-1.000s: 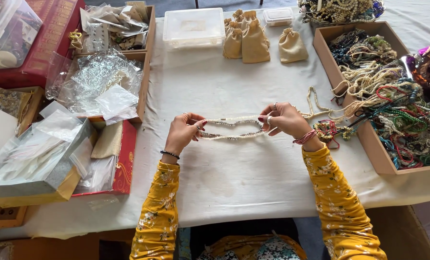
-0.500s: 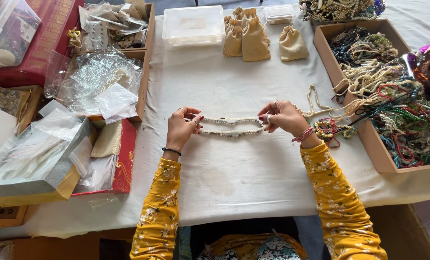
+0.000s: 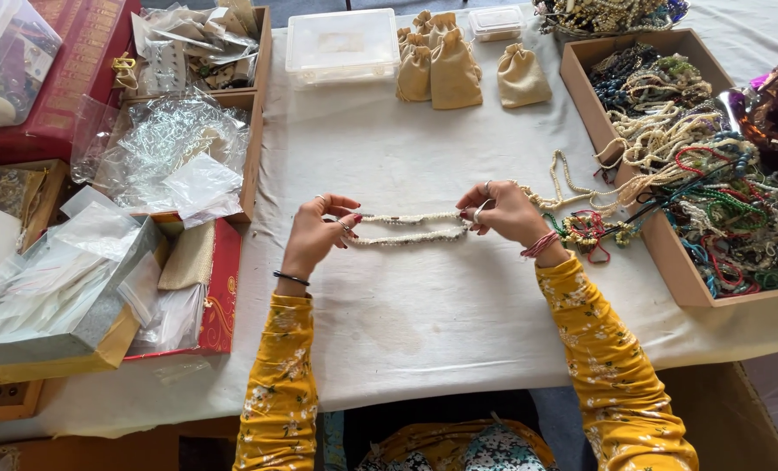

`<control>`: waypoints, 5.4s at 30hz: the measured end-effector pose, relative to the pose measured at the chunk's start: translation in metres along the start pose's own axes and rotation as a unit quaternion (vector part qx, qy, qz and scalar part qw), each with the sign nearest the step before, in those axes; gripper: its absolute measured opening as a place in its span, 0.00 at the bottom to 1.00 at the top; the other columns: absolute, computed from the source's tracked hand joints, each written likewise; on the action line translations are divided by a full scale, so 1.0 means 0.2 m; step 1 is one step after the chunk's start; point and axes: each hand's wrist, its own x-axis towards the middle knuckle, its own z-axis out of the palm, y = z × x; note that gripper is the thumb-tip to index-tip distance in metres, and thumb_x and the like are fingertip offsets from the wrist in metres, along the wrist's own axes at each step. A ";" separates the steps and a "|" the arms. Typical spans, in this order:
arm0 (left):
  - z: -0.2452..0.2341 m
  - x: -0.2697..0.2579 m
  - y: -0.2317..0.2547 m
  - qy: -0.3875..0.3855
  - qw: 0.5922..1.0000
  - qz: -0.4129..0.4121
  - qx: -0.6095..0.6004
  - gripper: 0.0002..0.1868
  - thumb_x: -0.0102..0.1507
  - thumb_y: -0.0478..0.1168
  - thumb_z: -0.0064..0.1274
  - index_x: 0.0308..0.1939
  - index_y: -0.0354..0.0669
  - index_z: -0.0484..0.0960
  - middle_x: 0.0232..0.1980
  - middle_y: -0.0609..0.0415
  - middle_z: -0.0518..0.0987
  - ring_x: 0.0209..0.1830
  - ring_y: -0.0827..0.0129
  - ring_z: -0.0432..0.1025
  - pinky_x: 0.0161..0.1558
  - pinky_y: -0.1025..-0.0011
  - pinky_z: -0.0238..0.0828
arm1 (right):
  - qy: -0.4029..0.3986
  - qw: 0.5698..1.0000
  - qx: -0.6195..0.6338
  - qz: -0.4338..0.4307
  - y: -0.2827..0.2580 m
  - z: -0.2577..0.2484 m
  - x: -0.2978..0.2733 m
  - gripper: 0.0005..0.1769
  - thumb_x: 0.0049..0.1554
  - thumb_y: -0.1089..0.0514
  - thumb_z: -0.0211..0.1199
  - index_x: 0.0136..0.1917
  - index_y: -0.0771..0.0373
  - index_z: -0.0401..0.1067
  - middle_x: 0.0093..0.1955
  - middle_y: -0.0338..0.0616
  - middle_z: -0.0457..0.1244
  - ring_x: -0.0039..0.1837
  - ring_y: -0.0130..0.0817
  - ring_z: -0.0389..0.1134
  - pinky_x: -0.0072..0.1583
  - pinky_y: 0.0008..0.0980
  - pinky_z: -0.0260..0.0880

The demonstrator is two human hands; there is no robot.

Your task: The person handles various necklaces and bracelets, placing them into small plastic bags and then into beige drawstring pouches. They also arrange several necklaces on the table surface before packaging them.

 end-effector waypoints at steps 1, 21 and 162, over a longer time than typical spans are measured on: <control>-0.02 -0.01 0.00 -0.001 1.000 -0.001 0.000 0.13 0.60 0.36 0.60 0.48 0.37 0.83 0.38 0.53 0.84 0.30 0.73 0.81 0.27 0.75 0.79 | 0.000 1.000 0.000 0.001 0.02 -0.03 0.00 0.10 0.57 0.62 0.66 0.51 0.69 0.78 0.41 0.44 0.72 0.37 0.26 0.72 0.40 0.25 0.76; -0.03 -0.02 -0.04 -0.073 0.930 -0.058 0.356 0.24 0.55 0.60 0.69 0.38 0.44 0.90 0.33 0.54 0.85 0.32 0.69 0.78 0.36 0.68 0.73 | -0.048 0.970 -0.220 -0.091 0.02 0.00 -0.04 0.24 0.51 0.40 0.75 0.44 0.62 0.76 0.36 0.40 0.69 0.39 0.30 0.69 0.42 0.32 0.71; 0.18 -0.10 0.08 0.042 0.963 0.241 0.115 0.26 0.63 0.50 0.63 0.61 0.45 0.79 0.57 0.51 0.78 0.51 0.62 0.77 0.52 0.66 0.77 | 0.099 0.988 -0.035 -0.116 -0.15 -0.51 -0.14 0.10 0.63 0.63 0.61 0.54 0.74 0.72 0.45 0.47 0.70 0.46 0.27 0.74 0.48 0.25 0.78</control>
